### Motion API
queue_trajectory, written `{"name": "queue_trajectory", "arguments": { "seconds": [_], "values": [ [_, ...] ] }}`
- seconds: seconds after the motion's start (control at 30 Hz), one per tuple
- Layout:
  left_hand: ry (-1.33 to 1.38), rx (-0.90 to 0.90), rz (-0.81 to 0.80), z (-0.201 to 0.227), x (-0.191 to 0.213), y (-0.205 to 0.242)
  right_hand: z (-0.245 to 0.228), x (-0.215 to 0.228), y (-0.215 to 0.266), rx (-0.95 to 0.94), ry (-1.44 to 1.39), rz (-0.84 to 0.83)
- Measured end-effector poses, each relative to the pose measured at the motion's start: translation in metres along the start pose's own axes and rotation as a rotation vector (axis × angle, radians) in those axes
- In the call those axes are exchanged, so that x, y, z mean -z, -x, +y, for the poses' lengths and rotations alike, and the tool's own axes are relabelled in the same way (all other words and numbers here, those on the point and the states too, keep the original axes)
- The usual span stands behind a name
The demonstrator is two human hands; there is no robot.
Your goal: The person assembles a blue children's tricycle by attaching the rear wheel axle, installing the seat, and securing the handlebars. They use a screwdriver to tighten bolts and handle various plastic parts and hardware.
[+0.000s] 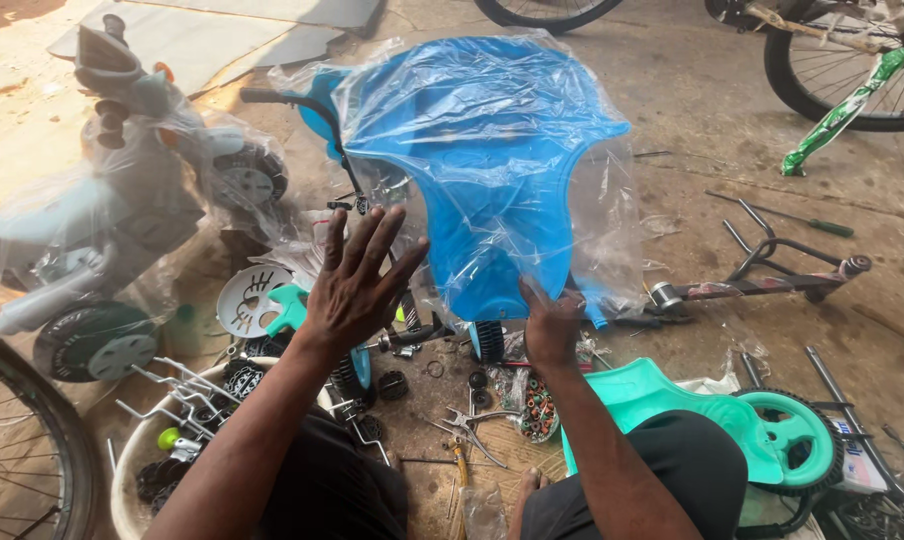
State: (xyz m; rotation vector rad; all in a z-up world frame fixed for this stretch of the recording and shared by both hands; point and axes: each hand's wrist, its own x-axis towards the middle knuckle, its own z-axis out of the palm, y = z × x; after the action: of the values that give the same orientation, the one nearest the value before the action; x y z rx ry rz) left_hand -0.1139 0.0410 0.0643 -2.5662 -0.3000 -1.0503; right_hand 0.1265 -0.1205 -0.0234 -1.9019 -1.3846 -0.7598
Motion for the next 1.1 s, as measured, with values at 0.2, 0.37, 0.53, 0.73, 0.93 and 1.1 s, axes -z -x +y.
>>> {"name": "queue_trajectory", "arguments": {
  "seconds": [0.2, 0.37, 0.53, 0.73, 0.93, 1.1],
  "values": [
    [0.052, -0.101, 0.218, -0.012, 0.002, -0.020, -0.035, 0.037, -0.023, -0.223, -0.736, -0.050],
    [0.443, -0.079, 0.375, -0.021, 0.030, -0.044, 0.001, 0.096, -0.040, -0.450, -1.431, -0.656],
    [0.433, 0.235, 0.581, -0.035, 0.077, -0.054, 0.082, 0.153, -0.062, -0.377, -1.860, -0.437],
    [1.486, 0.695, 0.577, -0.076, 0.094, -0.058, 0.055, 0.074, -0.099, -0.472, -1.102, -0.517],
    [1.780, 1.054, 0.557, -0.100, 0.020, -0.029, 0.032, 0.018, -0.089, -0.701, -1.453, -0.597],
    [1.730, 1.291, 0.469, -0.120, -0.033, 0.019, 0.002, -0.045, -0.056, -1.161, -1.526, -0.707]
  ]
}}
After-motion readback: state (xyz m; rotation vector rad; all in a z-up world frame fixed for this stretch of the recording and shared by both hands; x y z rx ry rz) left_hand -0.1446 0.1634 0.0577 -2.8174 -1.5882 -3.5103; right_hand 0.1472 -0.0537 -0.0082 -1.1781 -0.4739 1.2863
